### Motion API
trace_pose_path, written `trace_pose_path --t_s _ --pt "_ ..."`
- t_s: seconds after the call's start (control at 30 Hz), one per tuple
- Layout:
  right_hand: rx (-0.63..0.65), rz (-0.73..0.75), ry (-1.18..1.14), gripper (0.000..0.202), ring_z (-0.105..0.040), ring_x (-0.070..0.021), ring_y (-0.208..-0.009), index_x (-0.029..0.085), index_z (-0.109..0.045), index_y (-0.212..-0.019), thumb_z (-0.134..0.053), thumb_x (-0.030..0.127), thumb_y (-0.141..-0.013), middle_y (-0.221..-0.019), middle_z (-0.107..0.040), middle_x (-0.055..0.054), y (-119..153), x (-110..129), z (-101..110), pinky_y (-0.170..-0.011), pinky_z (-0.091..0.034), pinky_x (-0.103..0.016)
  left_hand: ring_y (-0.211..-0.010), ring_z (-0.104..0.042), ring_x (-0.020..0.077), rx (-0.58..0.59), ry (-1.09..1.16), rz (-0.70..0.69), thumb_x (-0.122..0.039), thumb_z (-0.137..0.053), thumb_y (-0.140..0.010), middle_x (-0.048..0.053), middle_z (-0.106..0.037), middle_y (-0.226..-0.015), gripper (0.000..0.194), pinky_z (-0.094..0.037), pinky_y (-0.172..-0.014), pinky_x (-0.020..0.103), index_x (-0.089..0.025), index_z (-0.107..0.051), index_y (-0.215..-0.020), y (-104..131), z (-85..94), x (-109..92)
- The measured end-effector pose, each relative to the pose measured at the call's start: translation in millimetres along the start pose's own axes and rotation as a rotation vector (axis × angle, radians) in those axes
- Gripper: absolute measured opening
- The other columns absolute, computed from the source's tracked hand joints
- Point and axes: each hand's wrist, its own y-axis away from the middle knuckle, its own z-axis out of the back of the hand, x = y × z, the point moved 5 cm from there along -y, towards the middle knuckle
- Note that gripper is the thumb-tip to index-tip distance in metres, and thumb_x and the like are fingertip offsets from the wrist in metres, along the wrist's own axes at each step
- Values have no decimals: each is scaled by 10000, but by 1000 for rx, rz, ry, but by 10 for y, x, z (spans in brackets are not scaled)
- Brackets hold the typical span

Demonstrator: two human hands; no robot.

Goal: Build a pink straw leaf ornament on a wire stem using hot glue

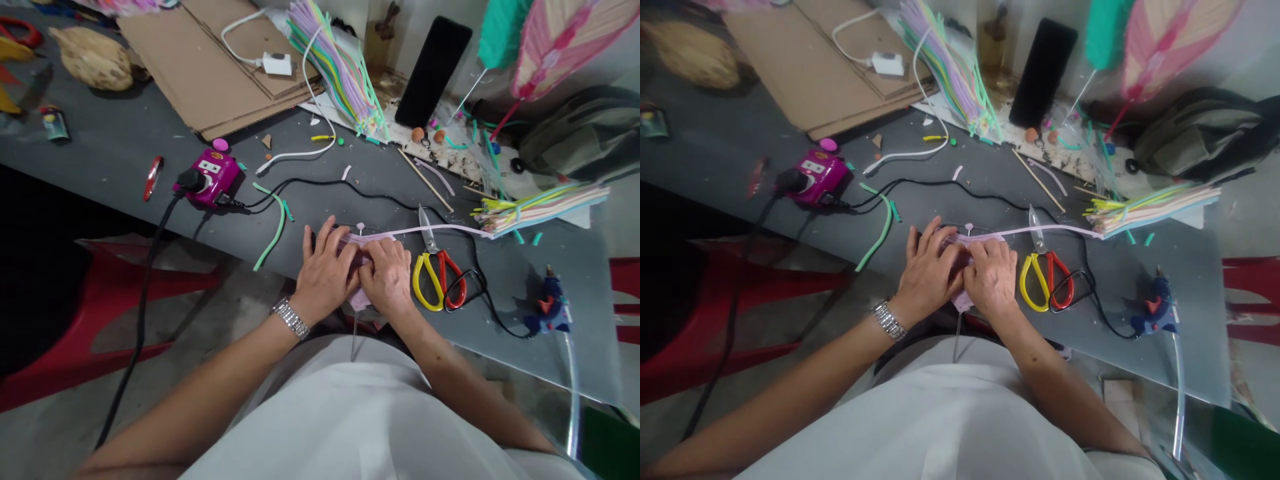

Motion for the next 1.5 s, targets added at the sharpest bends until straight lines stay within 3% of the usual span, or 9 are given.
trace_pose_path --t_s 0.2,0.63,1.5 --pt "-32 -18 -33 213 -521 -277 -913 205 -624 -938 -514 93 -794 -947 -647 -91 -11 6 9 -763 -320 -383 -1563 -248 419 -3 6 27 -299 -603 -917 209 -514 -1505 278 -124 -1246 711 -152 -618 -1153 2 16 2" --pt "-6 -9 -7 203 -512 -274 -896 218 -611 -903 -492 86 -805 -916 -657 -78 -66 22 -5 -746 -302 -380 -1575 -211 439 37 23 25 -340 -587 -949 209 -482 -1535 244 -115 -1218 765 -170 -637 -1116 -54 0 14" --pt "-14 8 -5 184 -501 -261 -871 225 -620 -840 -507 88 -794 -875 -638 -69 -81 17 -13 -716 -277 -371 -1578 -223 417 39 46 2 -346 -560 -980 196 -504 -1521 245 -102 -1238 748 -170 -638 -1130 -57 -13 9"
